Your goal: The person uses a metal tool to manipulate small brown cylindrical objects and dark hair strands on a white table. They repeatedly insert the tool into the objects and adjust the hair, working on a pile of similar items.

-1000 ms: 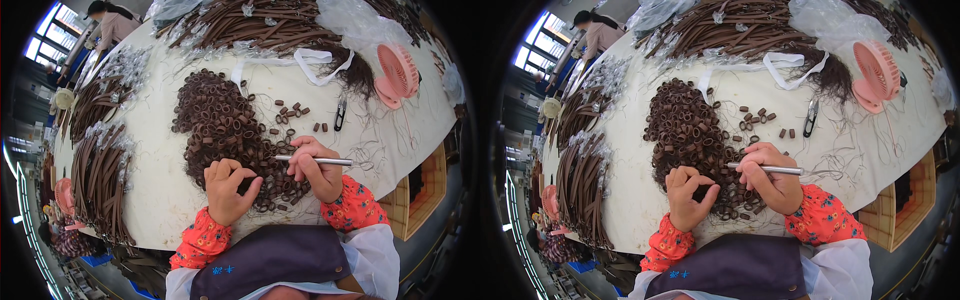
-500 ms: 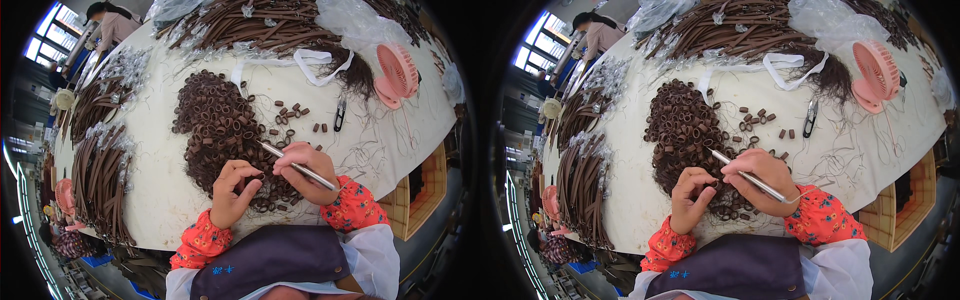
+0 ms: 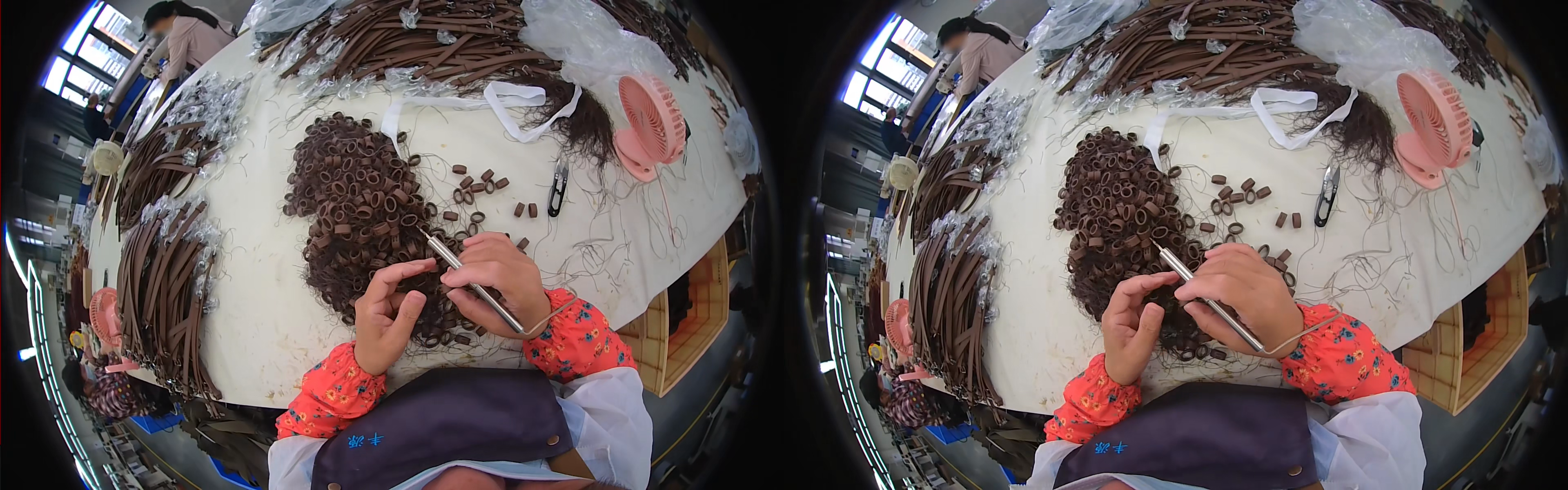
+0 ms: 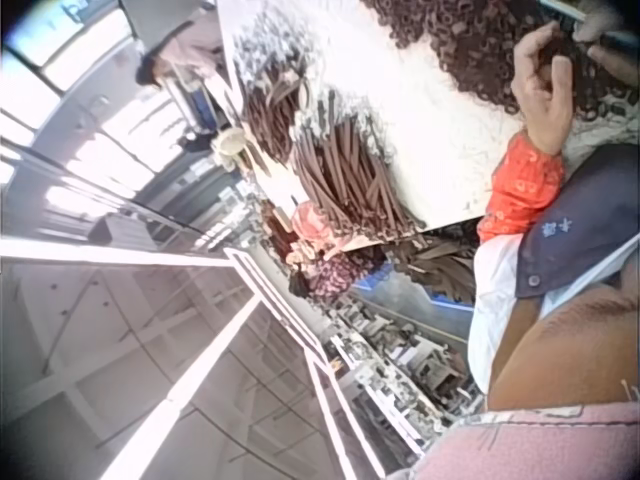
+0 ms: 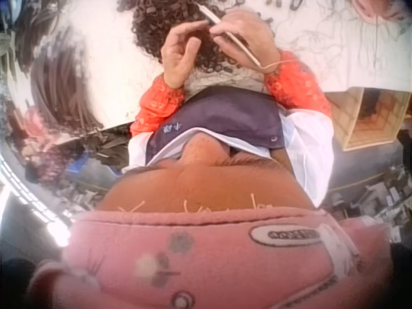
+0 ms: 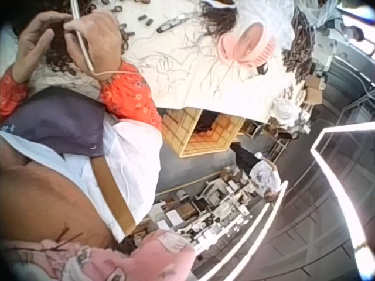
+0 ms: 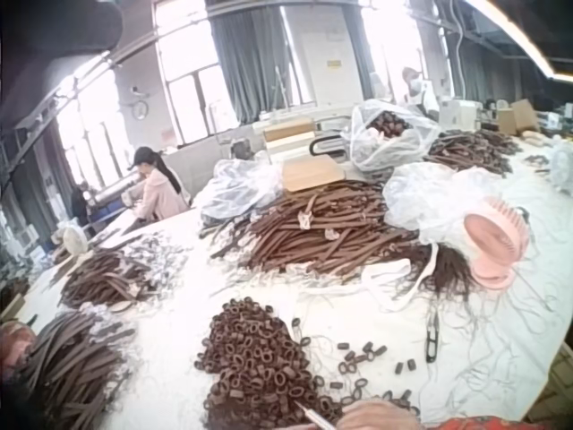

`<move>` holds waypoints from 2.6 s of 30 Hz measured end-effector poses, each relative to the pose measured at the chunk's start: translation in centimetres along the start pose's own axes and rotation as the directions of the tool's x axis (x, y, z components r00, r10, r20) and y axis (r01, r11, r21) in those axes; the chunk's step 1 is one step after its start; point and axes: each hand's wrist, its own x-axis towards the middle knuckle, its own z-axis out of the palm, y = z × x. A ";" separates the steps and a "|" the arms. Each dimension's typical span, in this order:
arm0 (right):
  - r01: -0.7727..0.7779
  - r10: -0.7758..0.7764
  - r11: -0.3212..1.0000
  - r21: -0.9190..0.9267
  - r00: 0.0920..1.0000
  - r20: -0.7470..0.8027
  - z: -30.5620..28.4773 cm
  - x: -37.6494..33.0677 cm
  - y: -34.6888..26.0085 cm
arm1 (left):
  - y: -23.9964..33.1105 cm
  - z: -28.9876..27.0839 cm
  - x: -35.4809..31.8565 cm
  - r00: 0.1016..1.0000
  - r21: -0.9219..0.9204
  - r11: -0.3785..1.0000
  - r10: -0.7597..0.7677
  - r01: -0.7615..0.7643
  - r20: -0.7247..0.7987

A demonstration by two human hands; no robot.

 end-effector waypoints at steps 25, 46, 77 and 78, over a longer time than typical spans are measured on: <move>0.082 -0.080 0.996 -0.031 0.996 0.039 0.8 -0.2 0.0 | 0.0 -0.4 0.5 0.947 0.458 0.833 0.310 -0.310 0.078; -0.462 0.400 0.601 0.652 0.880 0.255 -0.9 -0.7 -0.4 | -1.2 0.4 -0.4 0.999 -0.005 1.000 0.023 -0.024 -0.036; -0.032 0.026 0.998 0.055 0.995 0.098 1.4 -0.7 0.0 | -0.8 0.5 -0.7 0.999 0.095 0.995 -0.009 0.013 -0.050; -0.035 0.030 0.998 0.055 0.994 0.101 1.3 -0.8 -0.1 | -1.0 0.5 -0.6 0.998 0.023 0.999 -0.034 0.035 -0.049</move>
